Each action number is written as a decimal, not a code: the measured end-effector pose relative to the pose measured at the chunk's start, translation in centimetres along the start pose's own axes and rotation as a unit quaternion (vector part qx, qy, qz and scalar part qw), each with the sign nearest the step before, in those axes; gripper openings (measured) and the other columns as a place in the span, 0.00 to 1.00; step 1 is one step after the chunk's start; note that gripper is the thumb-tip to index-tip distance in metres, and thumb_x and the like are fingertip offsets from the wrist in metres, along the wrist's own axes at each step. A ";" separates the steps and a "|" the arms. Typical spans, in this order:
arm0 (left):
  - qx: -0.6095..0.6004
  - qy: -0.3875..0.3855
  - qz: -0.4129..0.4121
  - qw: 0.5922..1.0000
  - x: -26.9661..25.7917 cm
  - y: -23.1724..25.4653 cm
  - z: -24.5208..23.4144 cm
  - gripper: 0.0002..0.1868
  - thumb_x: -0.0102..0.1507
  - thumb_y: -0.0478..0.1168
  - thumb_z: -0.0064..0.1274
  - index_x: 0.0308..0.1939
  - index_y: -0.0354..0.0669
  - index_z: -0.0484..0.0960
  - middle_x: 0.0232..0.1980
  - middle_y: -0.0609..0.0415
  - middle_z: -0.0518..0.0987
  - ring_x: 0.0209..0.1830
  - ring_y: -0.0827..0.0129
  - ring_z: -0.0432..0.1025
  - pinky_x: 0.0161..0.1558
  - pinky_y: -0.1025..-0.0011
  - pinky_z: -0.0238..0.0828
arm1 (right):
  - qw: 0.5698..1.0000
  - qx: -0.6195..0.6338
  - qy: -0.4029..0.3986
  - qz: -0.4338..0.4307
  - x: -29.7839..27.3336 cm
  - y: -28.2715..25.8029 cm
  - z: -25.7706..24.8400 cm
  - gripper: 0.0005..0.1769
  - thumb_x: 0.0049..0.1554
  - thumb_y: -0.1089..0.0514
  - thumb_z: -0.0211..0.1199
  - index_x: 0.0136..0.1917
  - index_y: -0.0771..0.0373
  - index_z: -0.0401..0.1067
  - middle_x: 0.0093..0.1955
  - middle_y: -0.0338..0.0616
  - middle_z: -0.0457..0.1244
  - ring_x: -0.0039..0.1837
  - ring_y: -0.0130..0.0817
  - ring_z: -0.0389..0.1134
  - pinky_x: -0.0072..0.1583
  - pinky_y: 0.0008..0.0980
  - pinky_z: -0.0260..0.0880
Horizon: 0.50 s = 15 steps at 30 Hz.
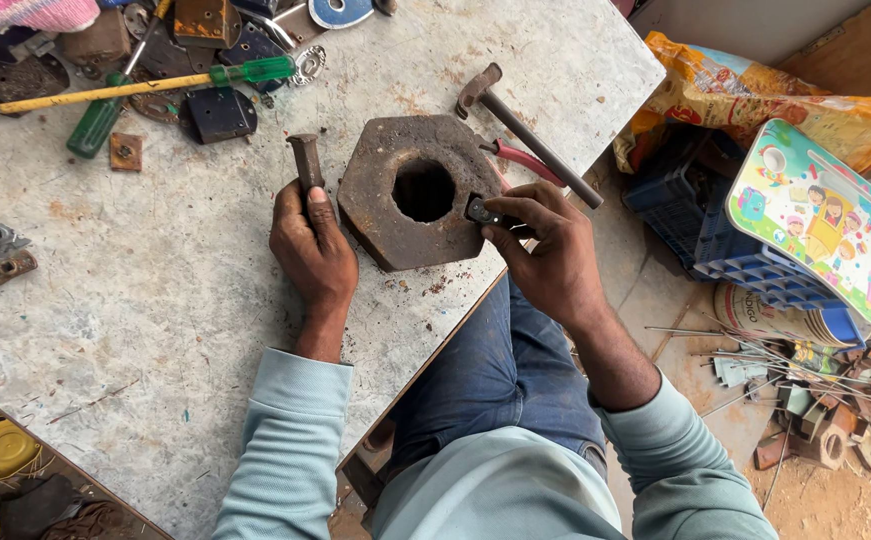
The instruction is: The person uses a hammer and chisel to strike small metal lock components on a hexagonal anvil. They repeatedly pick up individual pieces, position them, and tap them with the hammer, then set them aside on the workbench.
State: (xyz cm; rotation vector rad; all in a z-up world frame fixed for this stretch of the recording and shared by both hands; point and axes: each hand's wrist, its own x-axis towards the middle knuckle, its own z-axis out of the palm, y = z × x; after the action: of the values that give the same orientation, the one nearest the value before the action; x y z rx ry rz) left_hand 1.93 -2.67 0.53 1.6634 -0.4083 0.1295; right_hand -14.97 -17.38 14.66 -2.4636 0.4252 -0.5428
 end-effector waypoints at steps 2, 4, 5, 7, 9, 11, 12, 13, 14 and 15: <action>0.009 -0.001 0.014 1.000 -0.2 -0.1 -0.1 0.21 0.78 0.48 0.38 0.49 0.32 0.77 0.36 0.50 0.75 0.32 0.66 0.72 0.33 0.65 0.66 | 1.000 -0.016 0.005 -0.012 -0.4 0.0 0.2 0.14 0.56 0.66 0.71 0.56 0.67 0.76 0.55 0.48 0.68 0.54 0.34 0.75 0.53 0.30 0.78; 0.012 -0.002 0.019 1.000 -0.2 0.0 -0.1 0.21 0.78 0.48 0.38 0.49 0.31 0.77 0.36 0.50 0.74 0.32 0.66 0.72 0.33 0.65 0.66 | 0.998 -0.055 0.015 -0.009 -0.2 0.2 0.1 0.11 0.56 0.65 0.72 0.53 0.65 0.77 0.54 0.47 0.69 0.53 0.34 0.75 0.51 0.30 0.77; 0.011 -0.001 0.017 1.000 -0.1 0.0 -0.1 0.22 0.78 0.49 0.38 0.49 0.32 0.78 0.36 0.50 0.74 0.32 0.67 0.72 0.32 0.65 0.66 | 0.997 -0.074 0.007 -0.024 0.0 0.3 -0.1 0.11 0.57 0.65 0.72 0.54 0.64 0.77 0.54 0.47 0.69 0.53 0.36 0.75 0.51 0.32 0.77; 0.009 -0.001 0.012 1.000 -0.1 0.0 -0.1 0.22 0.78 0.49 0.37 0.49 0.32 0.78 0.35 0.50 0.74 0.31 0.67 0.72 0.32 0.65 0.66 | 0.992 -0.111 -0.011 -0.055 0.5 0.5 -0.5 0.11 0.58 0.65 0.71 0.55 0.63 0.77 0.55 0.45 0.70 0.54 0.38 0.74 0.53 0.35 0.76; 0.007 -0.001 0.007 1.000 -0.2 -0.1 -0.1 0.22 0.78 0.49 0.37 0.50 0.32 0.78 0.35 0.50 0.75 0.31 0.67 0.72 0.32 0.65 0.65 | 0.979 -0.162 -0.030 -0.119 1.3 1.0 -1.0 0.13 0.58 0.63 0.72 0.56 0.61 0.78 0.56 0.44 0.70 0.56 0.41 0.73 0.55 0.38 0.75; 0.001 -0.006 0.001 1.000 -0.1 -0.3 0.0 0.23 0.78 0.50 0.37 0.50 0.33 0.78 0.35 0.51 0.74 0.31 0.69 0.71 0.31 0.67 0.66 | 0.964 -0.184 -0.053 -0.185 2.4 1.8 -1.4 0.14 0.58 0.64 0.71 0.58 0.58 0.79 0.57 0.42 0.70 0.60 0.42 0.72 0.60 0.41 0.74; -0.003 -0.009 -0.001 1.000 -0.1 -0.3 0.0 0.23 0.78 0.50 0.36 0.50 0.33 0.78 0.36 0.52 0.74 0.31 0.70 0.71 0.31 0.68 0.66 | 0.956 -0.180 -0.067 -0.220 3.0 2.4 -1.6 0.16 0.58 0.65 0.70 0.59 0.56 0.79 0.59 0.40 0.69 0.64 0.43 0.71 0.64 0.42 0.73; 0.002 -0.007 0.001 1.000 -0.1 -0.4 0.1 0.23 0.78 0.50 0.36 0.50 0.33 0.78 0.35 0.52 0.74 0.31 0.71 0.71 0.30 0.68 0.65 | 0.947 -0.177 -0.081 -0.254 3.5 2.8 -1.8 0.17 0.59 0.65 0.69 0.61 0.54 0.79 0.60 0.39 0.69 0.67 0.43 0.70 0.68 0.43 0.72; 0.008 -0.005 0.004 1.000 -0.2 -0.4 0.1 0.22 0.78 0.50 0.36 0.50 0.33 0.79 0.35 0.53 0.74 0.30 0.71 0.71 0.30 0.68 0.65 | 0.944 -0.181 -0.103 -0.254 3.9 3.2 -2.0 0.19 0.56 0.67 0.69 0.61 0.54 0.79 0.61 0.40 0.69 0.67 0.44 0.70 0.67 0.43 0.72; 0.013 -0.001 0.007 1.000 -0.2 -0.4 0.1 0.22 0.78 0.50 0.37 0.50 0.33 0.79 0.35 0.53 0.74 0.30 0.72 0.70 0.30 0.68 0.64 | 0.941 -0.185 -0.124 -0.256 4.3 3.4 -2.3 0.22 0.54 0.68 0.69 0.61 0.54 0.79 0.62 0.40 0.68 0.67 0.44 0.69 0.67 0.43 0.72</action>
State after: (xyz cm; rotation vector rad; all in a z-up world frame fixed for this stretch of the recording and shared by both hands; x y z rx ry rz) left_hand 1.88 -2.71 0.13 1.6859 -0.4223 0.1433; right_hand -12.98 -22.91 15.56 -2.9742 -0.2549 -0.3645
